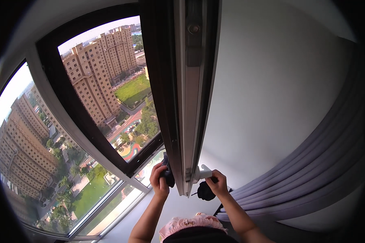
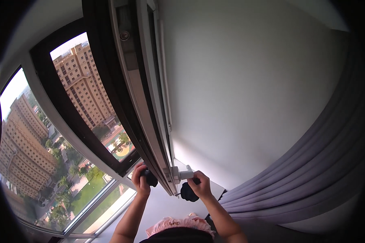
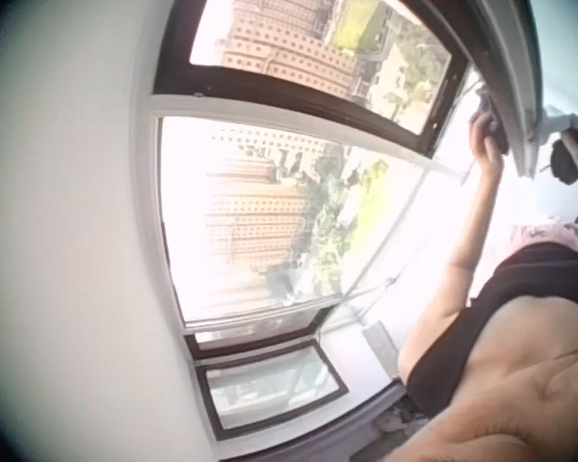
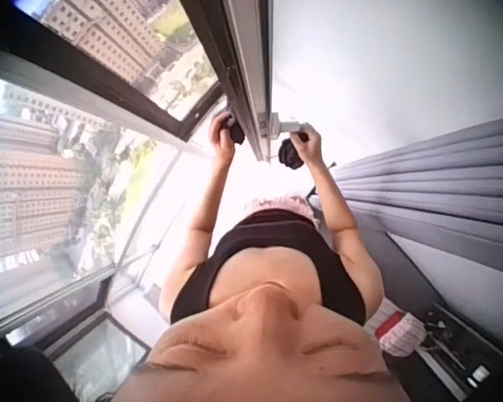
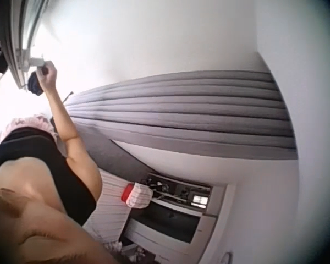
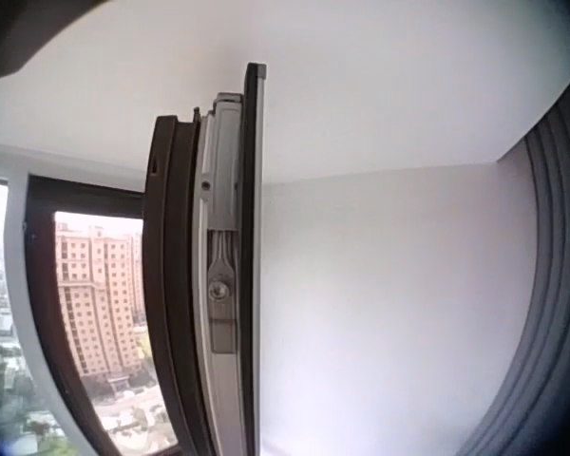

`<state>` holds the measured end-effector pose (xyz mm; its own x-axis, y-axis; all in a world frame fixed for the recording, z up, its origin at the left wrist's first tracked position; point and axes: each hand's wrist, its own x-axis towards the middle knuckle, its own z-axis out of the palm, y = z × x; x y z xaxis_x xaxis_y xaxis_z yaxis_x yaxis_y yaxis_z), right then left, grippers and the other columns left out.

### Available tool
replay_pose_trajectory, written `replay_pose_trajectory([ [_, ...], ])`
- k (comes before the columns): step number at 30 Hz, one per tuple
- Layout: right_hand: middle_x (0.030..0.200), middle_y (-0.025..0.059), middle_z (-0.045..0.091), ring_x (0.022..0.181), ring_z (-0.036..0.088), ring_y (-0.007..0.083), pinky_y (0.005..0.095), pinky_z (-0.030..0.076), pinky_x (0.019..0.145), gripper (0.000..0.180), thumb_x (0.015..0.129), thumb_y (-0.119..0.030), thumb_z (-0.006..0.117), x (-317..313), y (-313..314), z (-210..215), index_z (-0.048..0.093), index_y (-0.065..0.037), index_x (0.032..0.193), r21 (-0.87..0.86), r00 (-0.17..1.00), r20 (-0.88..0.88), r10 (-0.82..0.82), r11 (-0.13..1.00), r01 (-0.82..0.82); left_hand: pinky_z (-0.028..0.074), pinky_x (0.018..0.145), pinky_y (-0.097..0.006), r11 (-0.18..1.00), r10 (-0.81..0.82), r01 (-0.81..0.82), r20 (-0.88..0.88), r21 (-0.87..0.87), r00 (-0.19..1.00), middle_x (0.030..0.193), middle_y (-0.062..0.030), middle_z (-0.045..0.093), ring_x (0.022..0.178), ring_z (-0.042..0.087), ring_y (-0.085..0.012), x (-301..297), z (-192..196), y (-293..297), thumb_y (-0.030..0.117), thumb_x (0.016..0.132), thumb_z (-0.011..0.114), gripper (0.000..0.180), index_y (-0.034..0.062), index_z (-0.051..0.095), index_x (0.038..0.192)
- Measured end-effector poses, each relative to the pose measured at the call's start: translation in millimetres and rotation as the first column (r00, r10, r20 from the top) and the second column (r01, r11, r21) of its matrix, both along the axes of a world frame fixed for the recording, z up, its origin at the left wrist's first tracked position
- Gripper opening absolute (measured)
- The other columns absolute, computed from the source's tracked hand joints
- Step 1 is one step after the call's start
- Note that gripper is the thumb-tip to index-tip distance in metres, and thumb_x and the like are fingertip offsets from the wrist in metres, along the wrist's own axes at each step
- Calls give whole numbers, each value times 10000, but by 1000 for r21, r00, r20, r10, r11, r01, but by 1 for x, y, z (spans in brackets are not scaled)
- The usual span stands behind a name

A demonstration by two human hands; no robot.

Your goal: The person cleans a window by wiping the open glass pane with magnetic cleaning pads, closing and latching the window, and wiping down the window frames and glass panes with the pads.

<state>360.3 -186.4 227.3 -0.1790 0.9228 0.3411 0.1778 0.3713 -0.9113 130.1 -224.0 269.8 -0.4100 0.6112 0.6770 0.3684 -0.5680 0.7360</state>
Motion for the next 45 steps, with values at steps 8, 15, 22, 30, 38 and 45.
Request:
replay_pose_trajectory([
  [8, 896, 21, 669, 669, 648, 220, 309, 508, 563, 330, 712, -197, 717, -100, 26, 31, 615, -120, 1016, 499, 841, 488, 234, 715, -489, 380, 938, -321, 908, 411, -415, 330, -62, 850, 1045, -140, 577, 1013, 529, -230, -85, -36, -39, -3, 718, 346, 347, -39, 594, 957],
  [15, 828, 50, 609, 607, 618, 234, 334, 485, 513, 282, 744, -190, 670, -201, 30, 32, 554, -68, 970, 511, 778, 577, 250, 632, -582, 399, 904, -289, 849, 519, -487, 498, -204, 695, 974, -111, 598, 948, 544, -202, -130, -90, -68, 3, 731, 347, 343, -38, 602, 957],
  [22, 762, 32, 557, 586, 605, 208, 339, 458, 515, 199, 760, -244, 637, -288, 57, 58, 532, -104, 855, 621, 686, 728, 0, 424, -659, 411, 900, -290, 825, 556, -514, 492, -233, 670, 977, -116, 599, 947, 552, -201, -148, -108, -78, 1, 731, 343, 351, -42, 606, 960],
  [30, 649, 28, 580, 549, 610, 206, 301, 463, 477, 140, 785, -234, 605, -360, 96, 68, 573, -108, 837, 657, 664, 747, -30, 183, -731, 433, 854, -271, 763, 612, -616, 526, -196, 591, 941, -95, 605, 889, 562, -179, -151, -89, -68, 2, 722, 350, 371, -29, 621, 974],
  [38, 624, 39, 620, 593, 639, 173, 306, 477, 487, 95, 752, -131, 570, -401, 122, 65, 589, -109, 842, 607, 609, 791, -53, 189, -772, 432, 883, -292, 671, 669, -706, 594, -225, 447, 967, -113, 596, 922, 554, -198, -134, -93, -66, -5, 726, 329, 359, -49, 599, 957],
  [45, 593, 73, 609, 560, 623, 239, 352, 476, 492, 282, 794, -377, 633, -401, 122, 44, 593, -104, 739, 506, 607, 773, 184, 399, -765, 452, 860, -287, 564, 743, -791, 563, -237, 361, 952, -117, 598, 889, 563, -200, -120, -95, -68, 8, 724, 333, 355, -42, 608, 942],
])
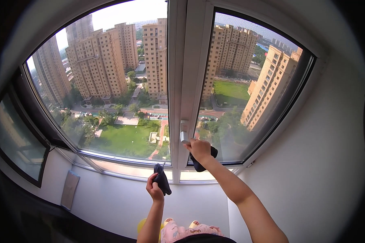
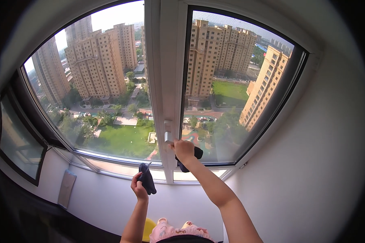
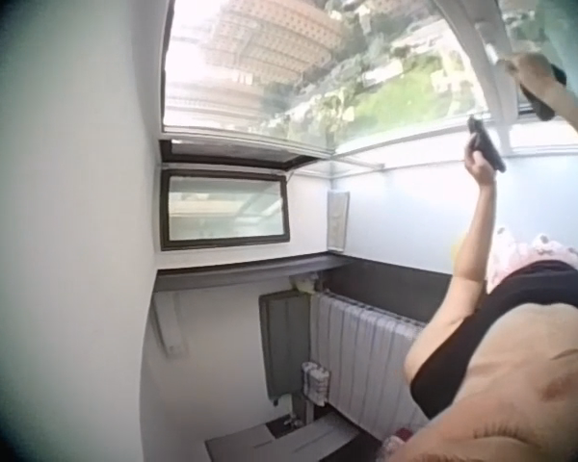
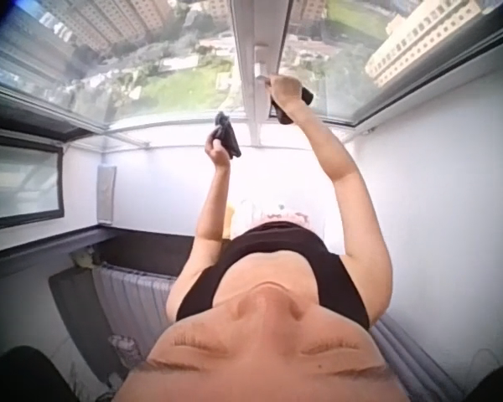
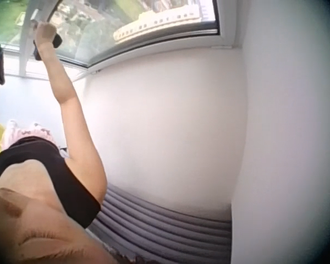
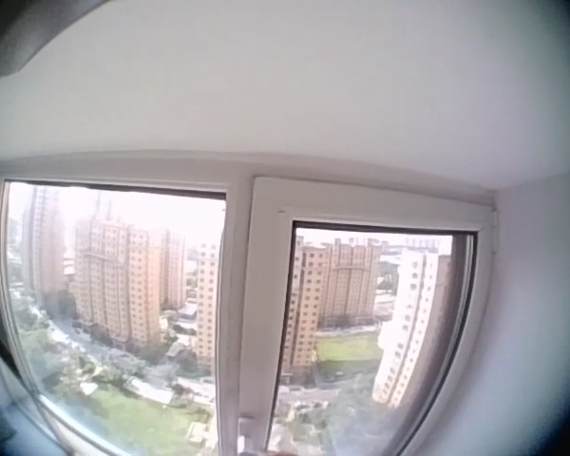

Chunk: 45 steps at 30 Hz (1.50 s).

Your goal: The person cleans a window by wiping the open glass pane with magnetic cleaning pads, closing and latching the window, and wiping down the window frames and glass panes with the pads.

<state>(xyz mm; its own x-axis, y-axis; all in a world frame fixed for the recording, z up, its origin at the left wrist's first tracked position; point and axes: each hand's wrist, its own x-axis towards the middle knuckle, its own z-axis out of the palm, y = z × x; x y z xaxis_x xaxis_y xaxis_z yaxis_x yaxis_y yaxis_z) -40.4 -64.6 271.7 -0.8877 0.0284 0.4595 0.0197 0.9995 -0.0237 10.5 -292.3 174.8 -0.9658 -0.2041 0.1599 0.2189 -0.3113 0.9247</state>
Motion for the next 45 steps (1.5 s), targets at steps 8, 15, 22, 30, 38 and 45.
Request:
replay_pose_trajectory([
  [8, 612, 88, 614, 586, 607, 295, 373, 468, 531, 415, 739, -488, 671, -2, -27, -31, 643, -76, 706, -537, 958, -175, -228, 837, 102, 493, 793, -281, 995, 15, -25, 105, 95, 994, 923, -112, 602, 838, 575, -190, 27, -6, -8, 29, 744, 342, 357, -44, 610, 967],
  [15, 713, 127, 633, 680, 629, 274, 365, 487, 632, 352, 739, -391, 713, 6, 7, -34, 662, -53, 820, -692, 980, -198, -18, 711, -127, 427, 912, -280, 964, -224, 219, 15, 150, 974, 1082, -106, 570, 986, 551, -172, 14, 23, 45, -28, 747, 361, 417, -30, 539, 1124],
  [22, 916, 122, 636, 838, 637, 260, 405, 532, 776, 437, 875, -438, 555, 71, 20, -24, 568, -15, 987, -468, 964, 109, -242, -868, -165, 361, 949, -262, 935, -339, 354, -203, 39, 919, 1134, -84, 535, 1055, 501, -157, -3, 69, 72, -2, 826, 426, 349, -19, 518, 1162],
  [30, 1077, 117, 582, 964, 589, 194, 320, 516, 812, 473, 786, 68, 615, 49, 7, 115, 423, -40, 1204, -643, 780, -550, -300, -444, -624, 338, 972, -296, 941, -283, 327, -332, 85, 900, 1134, -121, 532, 1071, 491, -200, -43, 100, 97, 1, 786, 417, 340, -27, 537, 1103],
  [38, 1074, 118, 561, 933, 590, 227, 315, 504, 770, 318, 773, -103, 707, -47, 18, 285, 600, -11, 1058, -393, 368, -912, -180, 640, -661, 338, 978, -314, 995, -73, 101, -533, 23, 843, 1164, -147, 527, 1098, 490, -234, -84, 179, 118, -25, 779, 414, 361, -25, 539, 1117],
  [45, 969, 135, 518, 868, 571, 296, 370, 507, 715, 231, 793, -77, 633, -82, 33, 349, 602, 16, 1002, -173, 380, -925, -22, 914, -367, 339, 979, -325, 997, -14, -32, -619, -64, 785, 1172, -156, 524, 1096, 496, -239, -96, 231, 133, -32, 792, 424, 341, -28, 546, 1111],
])
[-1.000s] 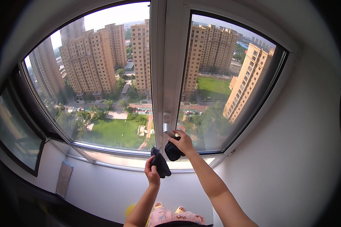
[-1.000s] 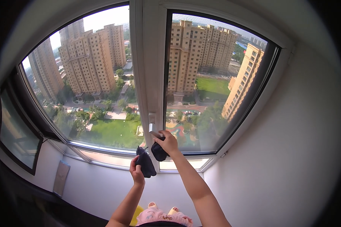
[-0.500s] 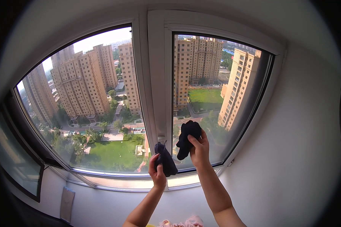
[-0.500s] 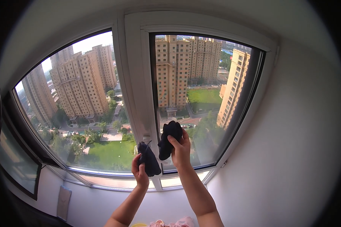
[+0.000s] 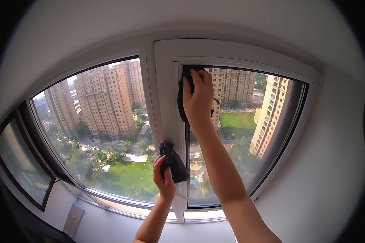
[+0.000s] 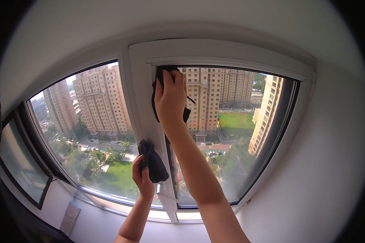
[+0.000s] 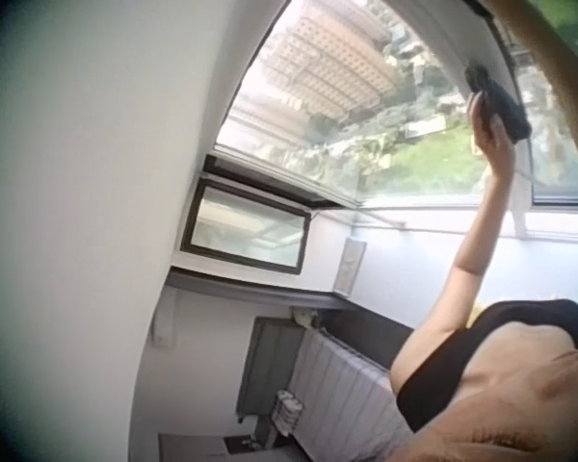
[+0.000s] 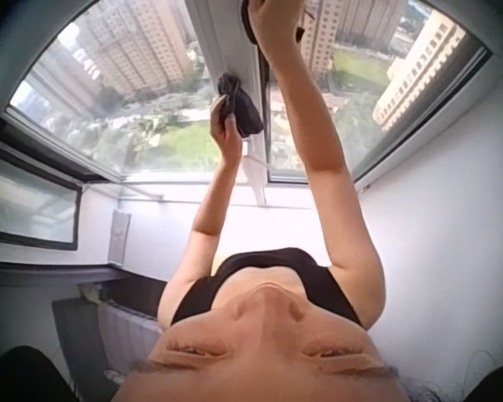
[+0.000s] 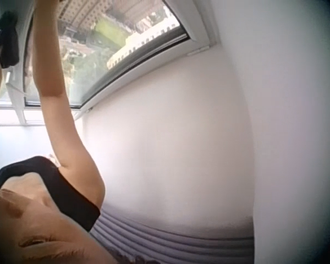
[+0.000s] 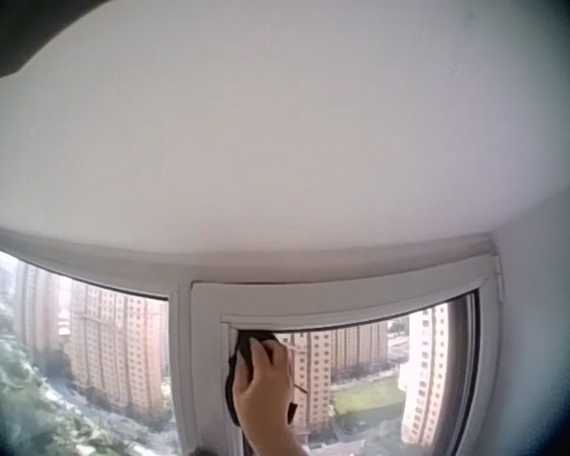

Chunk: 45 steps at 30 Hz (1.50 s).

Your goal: The person cleans a window by wiping the open glass pane with magnetic cleaning pads, closing and latching the window, and wiping down the window frames and glass panes with the pads.

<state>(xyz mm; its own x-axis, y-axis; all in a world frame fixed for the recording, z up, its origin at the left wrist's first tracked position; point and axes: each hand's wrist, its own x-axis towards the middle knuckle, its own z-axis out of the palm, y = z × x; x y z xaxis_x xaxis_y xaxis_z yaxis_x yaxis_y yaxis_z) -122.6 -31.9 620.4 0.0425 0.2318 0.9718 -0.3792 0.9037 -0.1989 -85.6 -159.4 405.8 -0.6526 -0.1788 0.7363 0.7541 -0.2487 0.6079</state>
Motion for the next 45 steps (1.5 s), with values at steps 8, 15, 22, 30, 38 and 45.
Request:
replay_pose_trajectory([
  [8, 976, 124, 480, 876, 518, 269, 352, 513, 734, 282, 683, -9, 630, 6, 16, 4, 593, -5, 962, 332, 959, 26, -281, 908, 257, 360, 957, -324, 999, -25, 25, -8, 29, 1000, 1162, -162, 517, 1073, 503, -239, 6, 2, 30, -13, 787, 436, 321, -36, 550, 1086],
  [15, 949, 65, 473, 861, 487, 247, 344, 501, 715, 262, 657, 4, 651, 44, 87, 15, 642, -80, 904, 344, 905, -14, -425, 848, 404, 382, 930, -326, 999, -25, 28, -122, 20, 992, 1147, -181, 517, 1055, 515, -255, 28, 14, 69, -20, 781, 447, 313, -35, 556, 1075],
  [22, 1010, 79, 498, 881, 479, 275, 368, 463, 766, 370, 655, 35, 657, 114, 207, 8, 630, -94, 1000, 237, 829, -15, -558, 804, 545, 366, 941, -332, 994, -100, 105, -143, 29, 985, 1143, -180, 517, 1053, 510, -248, 52, 13, 126, -11, 783, 447, 308, -39, 551, 1071],
  [30, 1017, 86, 525, 903, 501, 290, 395, 431, 813, 383, 683, 6, 645, 156, 304, 1, 631, -119, 1045, 137, 772, -38, -634, 762, 633, 364, 941, -331, 974, -224, 225, -80, 3, 971, 1157, -168, 516, 1049, 506, -242, 70, 5, 185, 11, 794, 449, 302, -42, 542, 1077],
  [38, 1010, 87, 509, 903, 520, 277, 375, 487, 742, 365, 724, -56, 669, 182, 339, -4, 609, -141, 1074, 90, 655, 17, -755, 654, 751, 332, 979, -326, 952, -296, 298, -33, 66, 955, 1194, -161, 502, 1096, 481, -227, 73, -17, 196, 12, 784, 440, 316, -41, 545, 1078],
  [45, 946, 98, 516, 844, 568, 249, 337, 515, 676, 417, 750, -107, 658, 193, 336, -40, 565, -72, 1155, 149, 582, 188, -791, 608, 780, 345, 977, -321, 920, -386, 374, 103, 119, 917, 1193, -142, 508, 1098, 482, -210, 77, -35, 208, 10, 793, 443, 306, -36, 544, 1079],
])
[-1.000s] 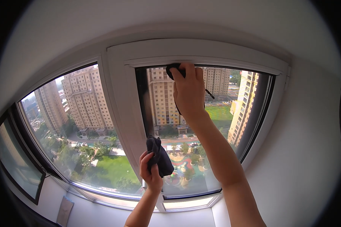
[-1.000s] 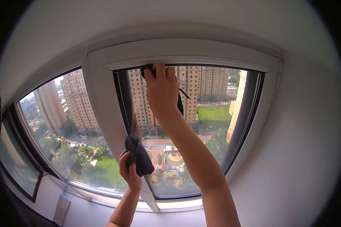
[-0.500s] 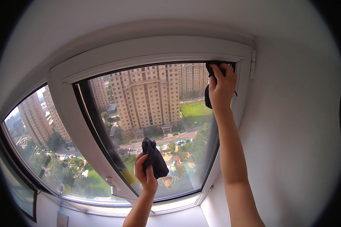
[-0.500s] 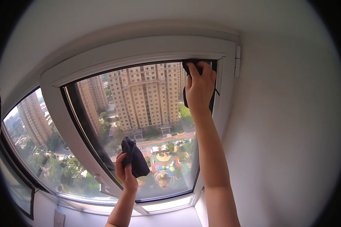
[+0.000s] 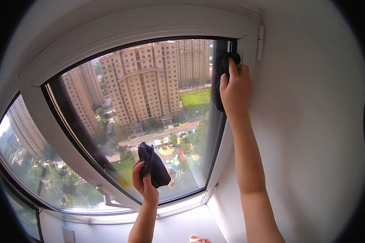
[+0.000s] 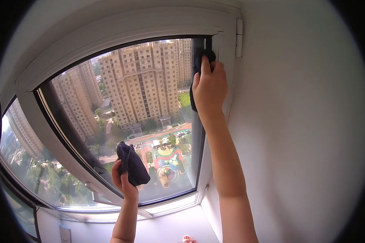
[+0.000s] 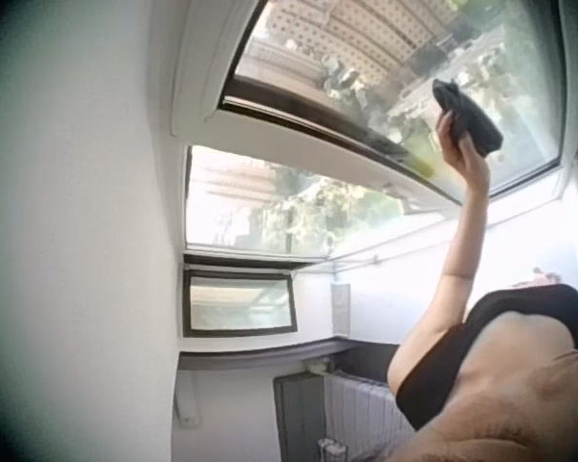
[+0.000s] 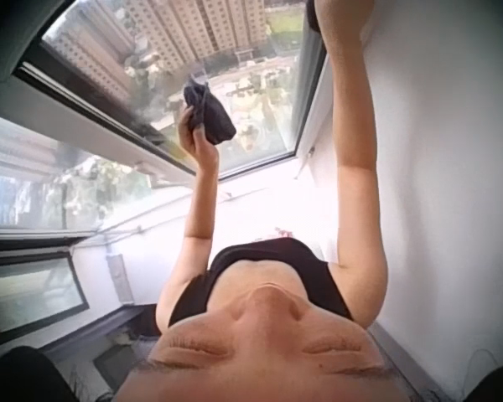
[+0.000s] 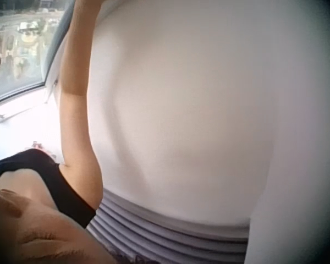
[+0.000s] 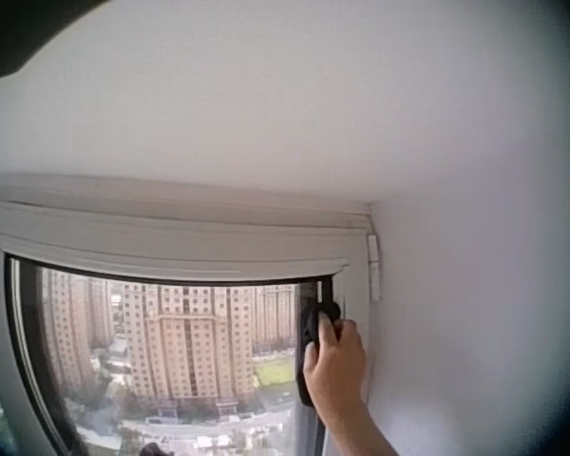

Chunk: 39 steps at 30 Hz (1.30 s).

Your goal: The person cleans a window by wiping the open glass pane with magnetic cleaning pads, closing and latching the window, and wiping down the window frames and glass panes with the pads.

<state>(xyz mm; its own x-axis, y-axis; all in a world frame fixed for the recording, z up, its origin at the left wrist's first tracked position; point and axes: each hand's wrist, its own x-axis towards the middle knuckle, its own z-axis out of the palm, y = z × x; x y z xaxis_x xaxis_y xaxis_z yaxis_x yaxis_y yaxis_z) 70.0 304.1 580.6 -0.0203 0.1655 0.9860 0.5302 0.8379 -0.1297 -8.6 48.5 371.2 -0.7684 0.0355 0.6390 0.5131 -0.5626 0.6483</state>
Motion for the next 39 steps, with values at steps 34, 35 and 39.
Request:
replay_pose_trajectory([
  [34, 1032, 132, 450, 913, 527, 282, 379, 470, 792, 461, 740, -1, 634, -180, -319, 3, 530, -46, 1186, 36, 580, -169, 797, 593, -804, 364, 949, -290, 960, 276, -279, 226, -21, 934, 1104, -109, 550, 1017, 508, -176, -26, -49, -231, -23, 779, 414, 325, -24, 572, 1062],
  [35, 1034, 132, 445, 931, 524, 291, 392, 475, 798, 479, 729, 7, 639, -188, -323, 12, 527, -48, 1191, 78, 664, -147, 733, 678, -731, 366, 947, -290, 962, 269, -274, 236, -13, 934, 1102, -108, 550, 1015, 509, -176, -29, -48, -239, -21, 779, 414, 323, -23, 572, 1061],
  [39, 1094, 147, 457, 970, 518, 300, 350, 515, 764, 465, 718, -48, 665, -194, -330, -2, 534, -10, 1163, 181, 796, -97, 597, 797, -576, 348, 970, -297, 958, 285, -284, 218, -33, 933, 1136, -118, 538, 1039, 499, -186, -44, -54, -254, -22, 770, 404, 338, -21, 570, 1065],
])
